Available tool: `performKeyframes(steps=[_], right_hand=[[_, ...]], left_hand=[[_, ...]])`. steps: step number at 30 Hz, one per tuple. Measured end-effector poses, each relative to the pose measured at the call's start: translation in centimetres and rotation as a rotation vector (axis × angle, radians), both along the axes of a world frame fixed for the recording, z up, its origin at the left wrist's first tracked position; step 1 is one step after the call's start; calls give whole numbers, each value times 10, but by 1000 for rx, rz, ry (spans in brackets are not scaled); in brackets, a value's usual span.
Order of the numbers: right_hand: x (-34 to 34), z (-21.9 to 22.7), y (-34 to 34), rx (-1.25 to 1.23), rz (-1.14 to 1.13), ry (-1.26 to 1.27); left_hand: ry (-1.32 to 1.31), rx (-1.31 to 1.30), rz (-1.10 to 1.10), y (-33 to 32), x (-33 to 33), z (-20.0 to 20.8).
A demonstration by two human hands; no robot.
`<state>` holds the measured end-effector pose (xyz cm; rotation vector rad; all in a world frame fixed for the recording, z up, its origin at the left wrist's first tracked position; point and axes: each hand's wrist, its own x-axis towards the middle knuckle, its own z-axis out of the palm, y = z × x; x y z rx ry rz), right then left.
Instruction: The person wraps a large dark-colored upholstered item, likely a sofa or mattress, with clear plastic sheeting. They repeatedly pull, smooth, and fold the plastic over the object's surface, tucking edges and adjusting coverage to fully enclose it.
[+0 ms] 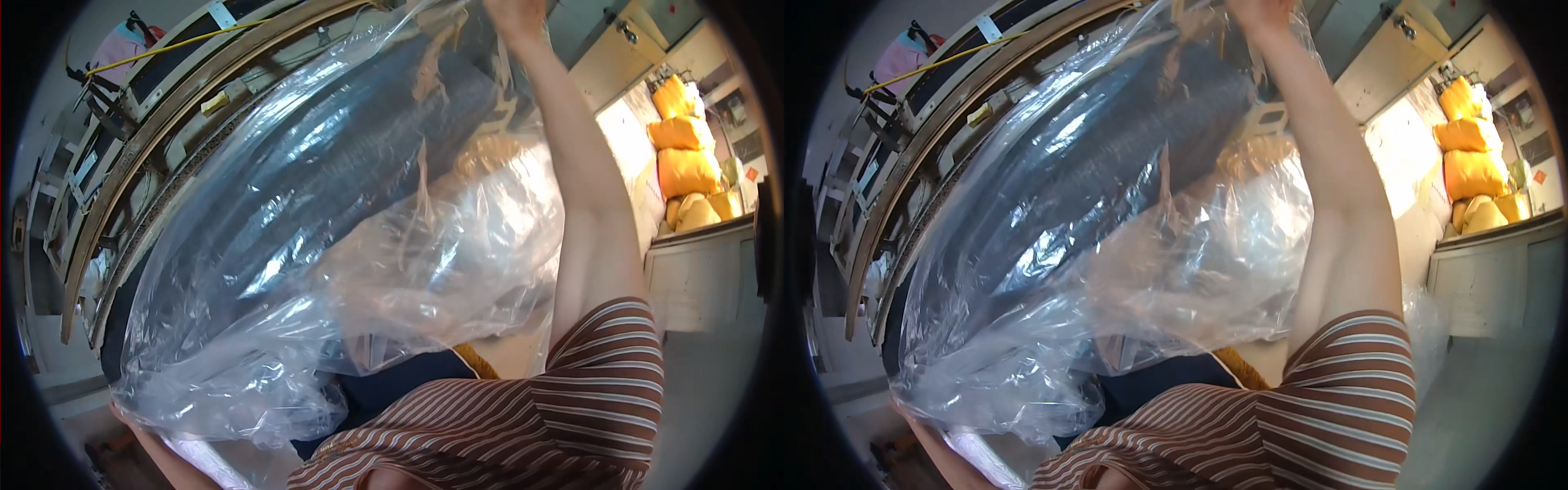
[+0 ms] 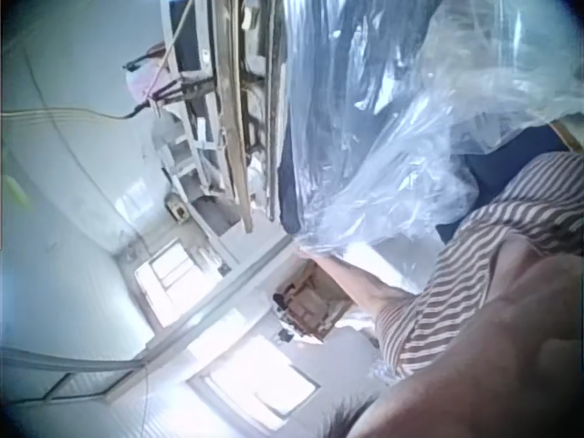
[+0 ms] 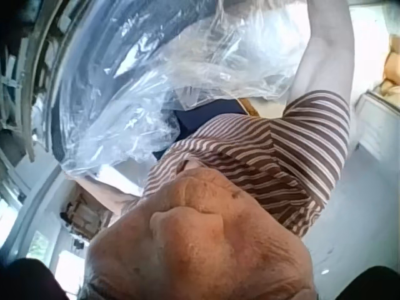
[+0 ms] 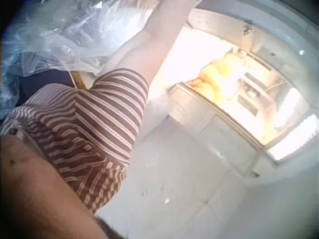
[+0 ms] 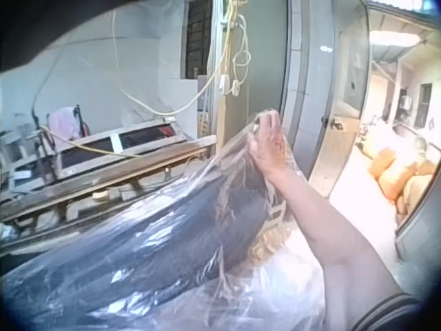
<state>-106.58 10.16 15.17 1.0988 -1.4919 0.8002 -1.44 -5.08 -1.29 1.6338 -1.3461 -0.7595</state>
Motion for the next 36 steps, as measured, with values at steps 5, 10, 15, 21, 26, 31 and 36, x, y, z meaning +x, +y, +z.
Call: performKeyframes(steps=[5, 10, 15, 21, 26, 31, 36], right_hand=[[-28, -106, -2, 712, 332, -457], [-26, -95, -20, 1027, 182, -619], [-54, -133, -38, 929, 102, -770], [-105, -112, -67, 1048, -448, -624], [110, -61, -64, 769, 592, -442], [317, -72, 84, 1839, 1656, -1495], [441, -212, 193, 1589, 1111, -682]], left_hand=[[-783, -80, 225, 28, 27, -4], [-1029, 223, 312, 6, 73, 0], [-954, 122, 410, -64, 106, -43], [-677, -309, 561, -116, 4, -71], [-554, -332, 633, -78, -69, -8], [-519, -503, 849, -81, 1, -31], [-369, -503, 882, -108, 6, -42]])
